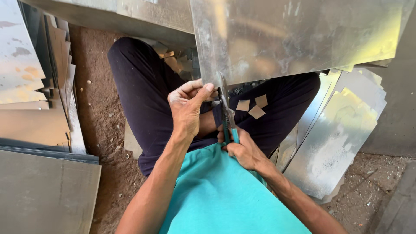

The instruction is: The person sits cross-legged on the ground and uses tin snips to cut a large rectangular metal sheet. They repeatedly trim the edges of the sheet, removing small strips of metal, and occasionally adjust the sheet's position on their lap to continue cutting.

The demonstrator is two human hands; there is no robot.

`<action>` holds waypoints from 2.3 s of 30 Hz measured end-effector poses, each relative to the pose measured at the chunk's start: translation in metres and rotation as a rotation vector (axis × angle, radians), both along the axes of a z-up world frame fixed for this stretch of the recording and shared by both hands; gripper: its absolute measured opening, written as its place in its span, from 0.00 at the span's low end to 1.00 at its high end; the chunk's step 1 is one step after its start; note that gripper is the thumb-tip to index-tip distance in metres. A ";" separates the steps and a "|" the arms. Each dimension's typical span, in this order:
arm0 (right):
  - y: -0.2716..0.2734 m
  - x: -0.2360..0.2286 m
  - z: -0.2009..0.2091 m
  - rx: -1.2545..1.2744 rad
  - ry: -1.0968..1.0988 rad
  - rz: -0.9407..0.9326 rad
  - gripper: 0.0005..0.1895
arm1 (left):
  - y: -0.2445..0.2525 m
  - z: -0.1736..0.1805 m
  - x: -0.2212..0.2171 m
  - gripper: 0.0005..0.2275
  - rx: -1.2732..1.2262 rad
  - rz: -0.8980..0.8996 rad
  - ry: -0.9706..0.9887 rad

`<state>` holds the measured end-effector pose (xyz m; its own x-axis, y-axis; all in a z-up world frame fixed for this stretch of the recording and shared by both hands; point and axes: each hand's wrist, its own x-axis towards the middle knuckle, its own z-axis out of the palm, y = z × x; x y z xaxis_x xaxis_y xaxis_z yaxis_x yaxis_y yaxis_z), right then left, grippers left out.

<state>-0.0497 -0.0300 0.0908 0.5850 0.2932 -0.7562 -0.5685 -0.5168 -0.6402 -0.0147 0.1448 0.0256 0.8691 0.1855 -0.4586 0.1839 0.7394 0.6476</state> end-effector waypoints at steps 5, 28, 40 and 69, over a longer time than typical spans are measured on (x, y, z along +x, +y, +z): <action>-0.002 0.004 0.005 -0.079 0.031 -0.010 0.28 | 0.001 0.000 0.003 0.09 -0.023 -0.015 -0.007; -0.116 -0.045 -0.024 -0.022 -0.027 -0.147 0.28 | -0.090 -0.044 0.008 0.15 0.286 -0.023 0.012; -0.086 -0.056 -0.035 0.009 -0.089 -0.471 0.29 | -0.143 -0.043 0.015 0.14 0.081 -0.274 0.044; -0.125 -0.059 -0.037 -0.314 -0.498 -0.129 0.08 | -0.107 -0.079 -0.003 0.21 -0.210 -0.214 0.052</action>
<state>-0.1089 -0.1552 0.0538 0.9070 0.0034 -0.4212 -0.3103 -0.6708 -0.6736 -0.0176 0.0382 -0.0536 0.8525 -0.1026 -0.5126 0.3787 0.7971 0.4703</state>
